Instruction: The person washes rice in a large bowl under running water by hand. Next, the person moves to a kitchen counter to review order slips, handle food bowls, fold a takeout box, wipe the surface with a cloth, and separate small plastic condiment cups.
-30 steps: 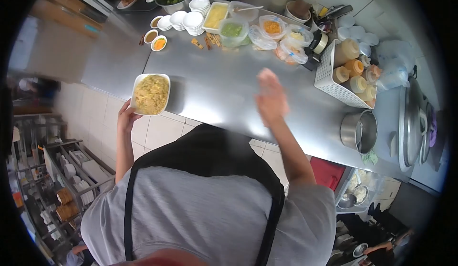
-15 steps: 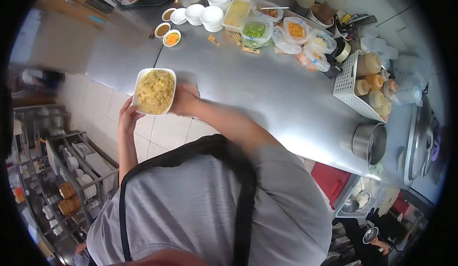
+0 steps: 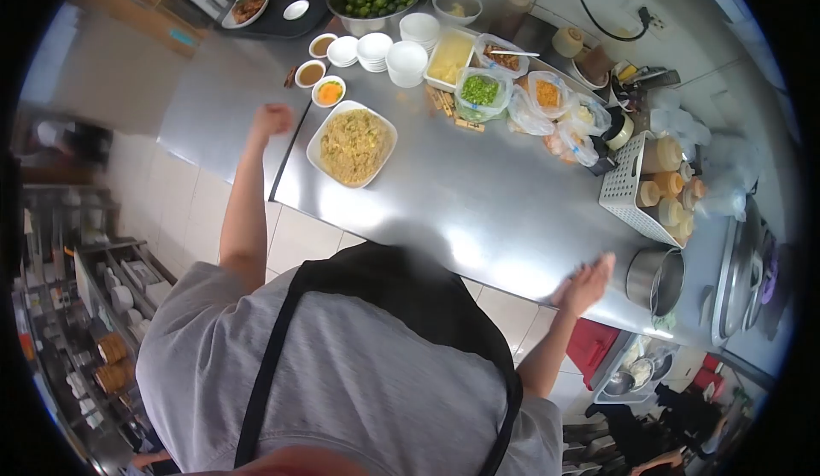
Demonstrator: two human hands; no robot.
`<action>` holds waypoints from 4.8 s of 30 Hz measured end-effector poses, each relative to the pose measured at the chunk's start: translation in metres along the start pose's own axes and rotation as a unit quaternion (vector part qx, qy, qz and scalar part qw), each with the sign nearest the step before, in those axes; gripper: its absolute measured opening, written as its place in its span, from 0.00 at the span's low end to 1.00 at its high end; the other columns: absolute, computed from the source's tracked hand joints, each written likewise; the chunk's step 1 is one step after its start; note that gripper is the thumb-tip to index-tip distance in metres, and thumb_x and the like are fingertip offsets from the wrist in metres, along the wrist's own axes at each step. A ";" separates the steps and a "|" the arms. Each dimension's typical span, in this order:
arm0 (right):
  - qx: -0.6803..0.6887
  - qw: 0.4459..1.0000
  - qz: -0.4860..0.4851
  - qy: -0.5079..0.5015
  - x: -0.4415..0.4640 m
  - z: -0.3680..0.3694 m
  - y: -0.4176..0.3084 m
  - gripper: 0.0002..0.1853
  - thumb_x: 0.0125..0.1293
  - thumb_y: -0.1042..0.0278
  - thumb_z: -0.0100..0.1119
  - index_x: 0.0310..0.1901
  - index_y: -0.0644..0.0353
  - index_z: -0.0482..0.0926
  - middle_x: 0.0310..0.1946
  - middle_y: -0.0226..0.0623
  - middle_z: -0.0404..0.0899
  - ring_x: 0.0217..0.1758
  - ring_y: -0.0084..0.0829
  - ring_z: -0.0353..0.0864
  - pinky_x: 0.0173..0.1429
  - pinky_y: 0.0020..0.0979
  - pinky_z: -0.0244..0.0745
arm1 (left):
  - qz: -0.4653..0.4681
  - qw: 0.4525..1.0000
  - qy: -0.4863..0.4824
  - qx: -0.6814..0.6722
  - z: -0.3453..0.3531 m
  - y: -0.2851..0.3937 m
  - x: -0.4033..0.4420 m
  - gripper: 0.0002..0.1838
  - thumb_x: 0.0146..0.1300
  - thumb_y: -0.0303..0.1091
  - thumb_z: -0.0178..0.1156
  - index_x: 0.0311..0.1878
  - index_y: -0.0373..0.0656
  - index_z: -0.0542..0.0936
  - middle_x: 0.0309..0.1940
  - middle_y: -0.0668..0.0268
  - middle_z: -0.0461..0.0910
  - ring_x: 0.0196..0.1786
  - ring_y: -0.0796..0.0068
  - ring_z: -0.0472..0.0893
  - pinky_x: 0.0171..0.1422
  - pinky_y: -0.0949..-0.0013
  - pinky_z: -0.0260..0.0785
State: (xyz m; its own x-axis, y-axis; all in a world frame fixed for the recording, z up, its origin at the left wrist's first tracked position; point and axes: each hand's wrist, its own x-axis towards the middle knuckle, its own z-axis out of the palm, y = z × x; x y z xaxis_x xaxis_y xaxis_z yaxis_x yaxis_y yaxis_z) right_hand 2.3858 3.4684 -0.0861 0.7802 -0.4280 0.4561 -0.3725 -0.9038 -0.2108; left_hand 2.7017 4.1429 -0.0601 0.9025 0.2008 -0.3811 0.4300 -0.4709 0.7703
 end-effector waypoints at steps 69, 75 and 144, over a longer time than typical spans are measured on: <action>0.869 0.430 0.102 -0.222 0.265 -0.175 -0.351 0.15 0.52 0.61 0.62 0.42 0.47 0.70 0.38 0.25 0.73 0.48 0.25 0.67 0.60 0.43 0.45 | 0.560 0.730 0.032 -0.390 0.058 0.451 -0.204 0.17 0.55 0.21 0.54 0.50 0.36 0.76 0.39 0.66 0.77 0.38 0.80 0.76 0.43 0.78 0.68; 0.860 0.421 0.077 -0.279 0.292 -0.176 -0.376 0.16 0.51 0.58 0.61 0.42 0.49 0.71 0.39 0.23 0.73 0.47 0.23 0.67 0.59 0.43 0.43 | 0.557 0.732 0.029 -0.390 0.058 0.449 -0.210 0.16 0.56 0.22 0.53 0.50 0.36 0.75 0.42 0.64 0.77 0.40 0.79 0.75 0.45 0.76 0.68; 0.212 0.972 -0.093 0.023 0.373 -0.045 -0.015 0.18 0.49 0.63 0.61 0.44 0.56 0.77 0.40 0.45 0.75 0.45 0.42 0.74 0.50 0.35 0.69 | -0.075 0.889 0.396 0.218 0.058 0.089 -0.073 0.49 0.45 0.73 0.51 0.68 0.64 0.47 0.68 0.55 0.47 0.68 0.43 0.47 0.58 0.25 0.34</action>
State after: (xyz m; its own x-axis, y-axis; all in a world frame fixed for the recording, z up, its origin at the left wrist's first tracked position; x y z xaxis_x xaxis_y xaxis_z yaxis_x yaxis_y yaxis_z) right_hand 2.6598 3.3225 0.1264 0.7871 -0.2651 0.5570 0.0218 -0.8904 -0.4546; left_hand 2.6728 4.0361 0.0069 0.6442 0.7501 0.1497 0.6524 -0.6410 0.4044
